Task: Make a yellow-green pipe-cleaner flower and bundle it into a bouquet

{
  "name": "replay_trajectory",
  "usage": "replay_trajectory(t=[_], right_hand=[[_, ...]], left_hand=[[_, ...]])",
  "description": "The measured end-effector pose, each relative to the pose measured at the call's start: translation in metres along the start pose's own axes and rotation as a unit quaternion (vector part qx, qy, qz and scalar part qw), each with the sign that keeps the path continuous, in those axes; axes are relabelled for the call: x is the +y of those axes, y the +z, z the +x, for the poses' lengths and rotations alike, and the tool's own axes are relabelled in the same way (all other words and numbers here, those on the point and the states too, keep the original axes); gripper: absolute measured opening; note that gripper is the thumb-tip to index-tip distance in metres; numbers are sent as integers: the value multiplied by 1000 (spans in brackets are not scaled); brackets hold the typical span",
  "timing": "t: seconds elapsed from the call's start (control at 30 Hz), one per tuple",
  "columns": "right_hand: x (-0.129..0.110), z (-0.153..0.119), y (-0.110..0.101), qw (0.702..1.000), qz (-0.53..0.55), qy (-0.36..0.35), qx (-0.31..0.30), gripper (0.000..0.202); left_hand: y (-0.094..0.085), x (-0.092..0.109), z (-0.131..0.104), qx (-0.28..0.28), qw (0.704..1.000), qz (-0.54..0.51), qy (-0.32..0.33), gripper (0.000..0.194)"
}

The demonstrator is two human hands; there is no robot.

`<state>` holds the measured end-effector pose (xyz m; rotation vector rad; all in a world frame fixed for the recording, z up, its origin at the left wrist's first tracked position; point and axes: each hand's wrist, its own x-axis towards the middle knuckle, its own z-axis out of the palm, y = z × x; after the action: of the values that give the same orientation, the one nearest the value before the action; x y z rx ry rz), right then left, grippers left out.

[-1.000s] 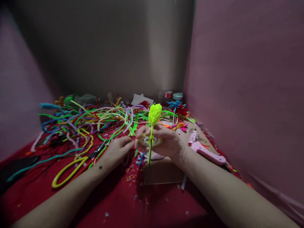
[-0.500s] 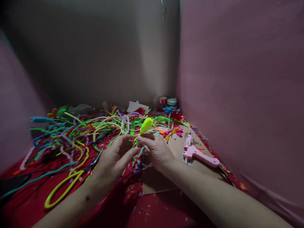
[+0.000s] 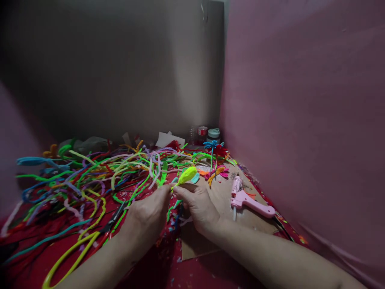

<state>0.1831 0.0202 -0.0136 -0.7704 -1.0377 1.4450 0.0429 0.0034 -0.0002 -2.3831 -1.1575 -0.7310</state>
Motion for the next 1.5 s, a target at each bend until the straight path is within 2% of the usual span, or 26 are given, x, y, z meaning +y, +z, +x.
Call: replay_trajectory(t=[0.1, 0.2, 0.27, 0.33, 0.4, 0.47, 0.53, 0.6, 0.67, 0.7, 0.77, 0.83, 0.9, 0.93, 0.97, 1.0, 1.07, 1.13, 1.17, 1.2, 1.23, 1.3, 1.37, 1.43, 1.5], right_hand=[[-6, 0, 3, 1000, -13, -12, -22, 18], [-10, 0, 3, 998, -22, -4, -64, 22], [-11, 1, 1, 996, -37, -13, -78, 21], [-11, 3, -1, 994, -56, -37, -91, 17], [-10, 5, -4, 989, -71, -59, -116, 14], [-10, 7, -6, 984, -85, -74, -140, 14], [-10, 8, -8, 981, -100, -77, -149, 15], [-9, 9, -9, 979, -98, -76, -159, 15], [-7, 9, -9, 981, -73, -68, -167, 17], [-5, 9, -8, 983, -55, -59, -167, 18], [-3, 8, -6, 987, -14, -27, -160, 20], [-2, 6, -3, 989, 26, 8, -143, 19], [-2, 4, 1, 990, 54, 38, -121, 20], [-3, 3, 2, 991, 65, 49, -109, 20], [-4, 2, 4, 991, 76, 58, -98, 21], [-4, 2, 5, 990, 86, 66, -90, 21], [-4, 1, 7, 989, 99, 71, -78, 20], [-3, 0, 7, 990, 101, 67, -67, 18], [-1, 0, 7, 991, 98, 66, -61, 17], [0, -1, 7, 992, 95, 64, -55, 17], [1, -2, 8, 993, 90, 62, -51, 16], [2, -3, 9, 995, 74, 57, -40, 16], [1, -5, 9, 997, 52, 62, -21, 17], [-1, -5, 9, 997, 28, 70, -6, 18], [-3, -5, 8, 998, 11, 61, -17, 19]], left_hand=[[5, -1, 0, 37, 999, -22, -13, 21], [2, -1, 1, 47, 992, -100, -60, 16], [-4, 1, 2, 40, 976, -180, -112, 14], [-10, 3, 2, 14, 947, -267, -176, 14], [-14, 4, 2, -16, 901, -359, -243, 16], [-15, 4, 2, -38, 840, -447, -304, 18], [-15, 4, 3, -54, 763, -534, -362, 20], [-16, 4, 5, -71, 673, -614, -406, 21], [-17, 3, 6, -80, 594, -680, -423, 21], [-17, 3, 6, -83, 563, -705, -424, 20], [-18, 3, 6, -91, 519, -740, -419, 19], [-18, 2, 5, -105, 487, -762, -414, 19], [-18, 3, 4, -115, 477, -769, -410, 19], [-17, 3, 4, -118, 490, -762, -407, 19], [-17, 4, 4, -117, 519, -744, -404, 18], [-16, 6, 3, -110, 565, -714, -399, 18], [-14, 8, 1, -81, 697, -611, -367, 20], [-11, 11, -3, -35, 841, -455, -289, 16], [-8, 11, -5, -13, 901, -362, -240, 14], [-6, 11, -7, 5, 945, -265, -191, 14], [-3, 11, -9, 17, 975, -170, -145, 15], [1, 9, -10, 27, 997, -19, -74, 15], [2, 6, -10, 25, 998, 46, -30, 17], [3, 4, -10, 29, 999, 27, -17, 18], [2, 2, -9, 38, 998, -44, -31, 17]])
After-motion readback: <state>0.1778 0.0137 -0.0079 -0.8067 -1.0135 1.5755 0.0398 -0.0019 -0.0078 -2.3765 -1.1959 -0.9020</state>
